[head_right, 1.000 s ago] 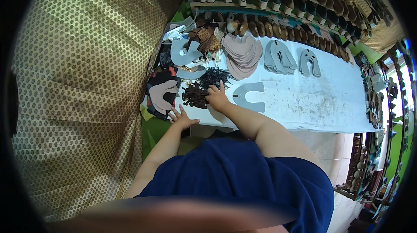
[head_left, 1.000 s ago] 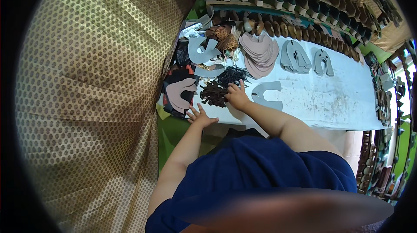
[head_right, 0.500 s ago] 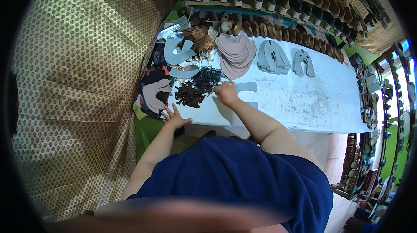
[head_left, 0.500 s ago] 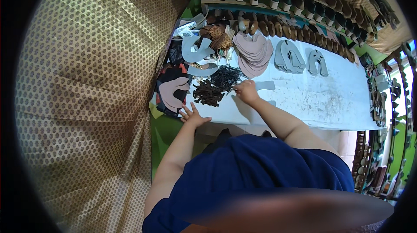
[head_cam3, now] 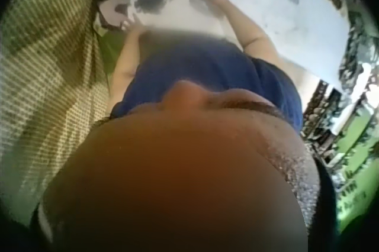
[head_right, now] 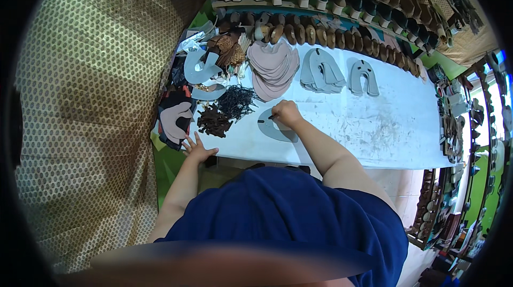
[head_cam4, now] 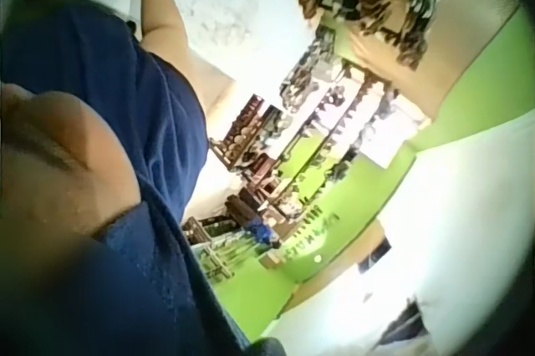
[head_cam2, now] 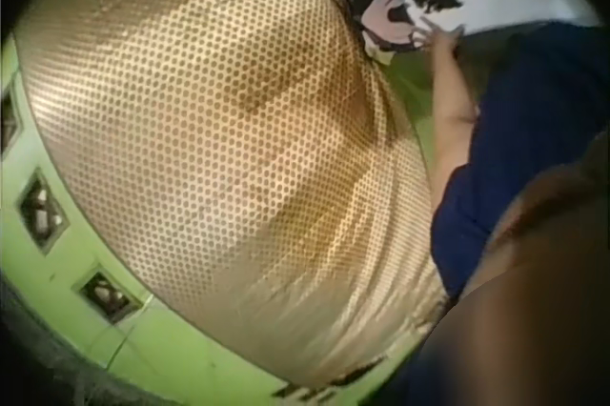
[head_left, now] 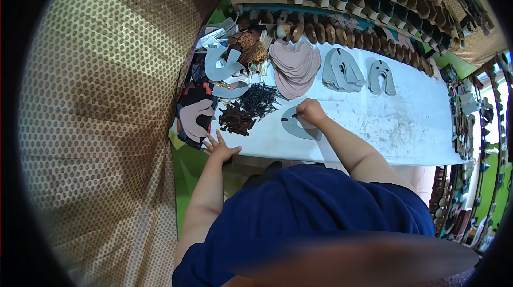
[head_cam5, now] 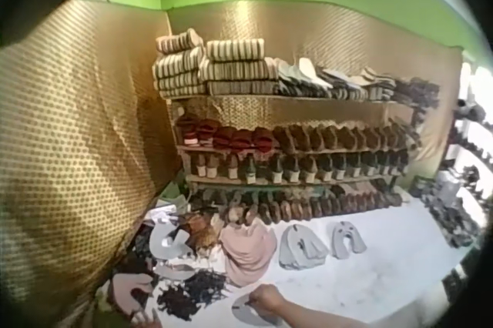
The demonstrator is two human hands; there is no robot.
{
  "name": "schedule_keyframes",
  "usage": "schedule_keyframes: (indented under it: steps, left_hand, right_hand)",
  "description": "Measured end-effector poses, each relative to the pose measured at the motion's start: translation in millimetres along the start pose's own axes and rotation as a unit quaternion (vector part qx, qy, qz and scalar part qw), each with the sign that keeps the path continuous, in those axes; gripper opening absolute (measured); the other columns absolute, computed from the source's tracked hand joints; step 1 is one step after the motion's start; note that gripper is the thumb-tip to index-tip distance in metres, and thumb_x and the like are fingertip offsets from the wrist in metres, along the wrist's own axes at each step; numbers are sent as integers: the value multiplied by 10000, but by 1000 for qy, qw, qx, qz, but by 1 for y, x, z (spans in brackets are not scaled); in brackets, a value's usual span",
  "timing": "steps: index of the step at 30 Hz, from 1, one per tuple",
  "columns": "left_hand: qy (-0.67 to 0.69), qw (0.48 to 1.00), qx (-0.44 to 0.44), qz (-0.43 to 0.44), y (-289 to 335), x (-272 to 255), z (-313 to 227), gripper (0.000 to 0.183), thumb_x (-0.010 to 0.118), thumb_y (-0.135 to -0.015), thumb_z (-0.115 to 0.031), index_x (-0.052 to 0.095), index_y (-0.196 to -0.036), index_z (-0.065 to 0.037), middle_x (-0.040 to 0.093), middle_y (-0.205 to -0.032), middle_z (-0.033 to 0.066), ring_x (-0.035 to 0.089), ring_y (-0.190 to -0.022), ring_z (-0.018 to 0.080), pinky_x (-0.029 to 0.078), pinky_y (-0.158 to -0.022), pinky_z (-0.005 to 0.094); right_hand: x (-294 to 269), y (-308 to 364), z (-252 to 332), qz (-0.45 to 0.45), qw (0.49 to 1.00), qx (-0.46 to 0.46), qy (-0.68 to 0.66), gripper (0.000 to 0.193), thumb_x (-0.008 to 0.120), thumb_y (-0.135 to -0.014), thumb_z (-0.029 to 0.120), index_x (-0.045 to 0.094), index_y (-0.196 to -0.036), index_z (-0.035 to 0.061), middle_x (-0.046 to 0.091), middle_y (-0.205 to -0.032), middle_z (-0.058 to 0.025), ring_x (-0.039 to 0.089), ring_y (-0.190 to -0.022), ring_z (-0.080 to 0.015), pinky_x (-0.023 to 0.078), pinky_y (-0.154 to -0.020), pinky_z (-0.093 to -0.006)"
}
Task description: Sorting and organizing cut fabric and leather shoe upper components on a manufacturing workbench.
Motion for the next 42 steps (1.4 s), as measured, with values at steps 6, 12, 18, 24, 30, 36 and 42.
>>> schedule_keyframes:
  steps: [6, 12, 18, 24, 30, 36, 42]
  left_hand:
    - [4, 1000, -4, -24, 9, -1, -5, 1430, 785, -599, -729, -132, -1574, -226, -224, -1610, 213, -182, -1469, 478, 29, -1143, 674]
    - [112, 978, -6, -173, 22, 24, -10, 1141, 776, -719, -546, 130, -1592, -194, -54, -1649, 187, -66, -1508, 425, 32, -1136, 690]
    - [25, 953, 101, -286, 72, 38, -95, 843, 671, -820, -391, 313, -1533, -118, 74, -1644, 197, 43, -1503, 443, 43, -1136, 690]
    - [-27, 934, 278, -222, 75, 59, -184, 856, 647, -841, -452, 291, -1541, -111, 108, -1630, 228, 57, -1499, 452, 67, -1166, 630]
    - [-39, 926, 317, -201, 71, 75, -200, 860, 630, -847, -459, 278, -1546, -103, 135, -1643, 162, 79, -1516, 379, 42, -1195, 564]
    - [-18, 926, 313, -212, 71, 70, -199, 828, 644, -835, -395, 313, -1521, -72, 168, -1634, 167, 102, -1510, 390, 65, -1197, 559]
    - [-7, 926, 311, -212, 70, 70, -198, 792, 654, -826, -371, 365, -1498, -69, 202, -1624, 173, 115, -1508, 391, 70, -1200, 546]
  right_hand:
    - [5, -4, -9, -18, 994, -103, 24, 88, 749, -657, 151, 687, -714, 176, 655, -721, -2, 634, -785, -252, 495, -696, -402]
    - [-1, -3, -11, 24, 988, -136, 71, 65, 701, -717, 182, 710, -781, 178, 646, -792, 19, 604, -891, -206, 429, -817, -389]
    - [6, -7, -23, 75, 976, -182, 91, 81, 665, -745, 204, 721, -804, 213, 646, -814, 50, 597, -922, -182, 407, -854, -382]
    - [7, -14, -22, 62, 973, -211, 76, 69, 647, -762, 232, 709, -760, 203, 639, -780, 50, 604, -895, -182, 412, -844, -383]
    - [4, -8, -21, 82, 973, -201, 79, 83, 646, -771, 222, 720, -765, 184, 658, -792, 39, 614, -912, -186, 414, -868, -387]
    - [-7, 7, -15, 43, 978, -188, 72, 252, 671, -794, 238, 699, -1030, 155, 668, -1099, -2, 579, -1129, -205, 359, -1040, -494]
    - [3, 30, -17, 78, 977, -189, 67, 473, 628, -835, 265, 612, -1300, 176, 573, -1365, -11, 459, -1336, -214, 275, -1114, -596]
Point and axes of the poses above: each hand's wrist, its own y-axis away from the middle knuckle, its own x-axis out of the palm, z = x × y, the point moved 5 cm from there along -y, towards the middle knuckle
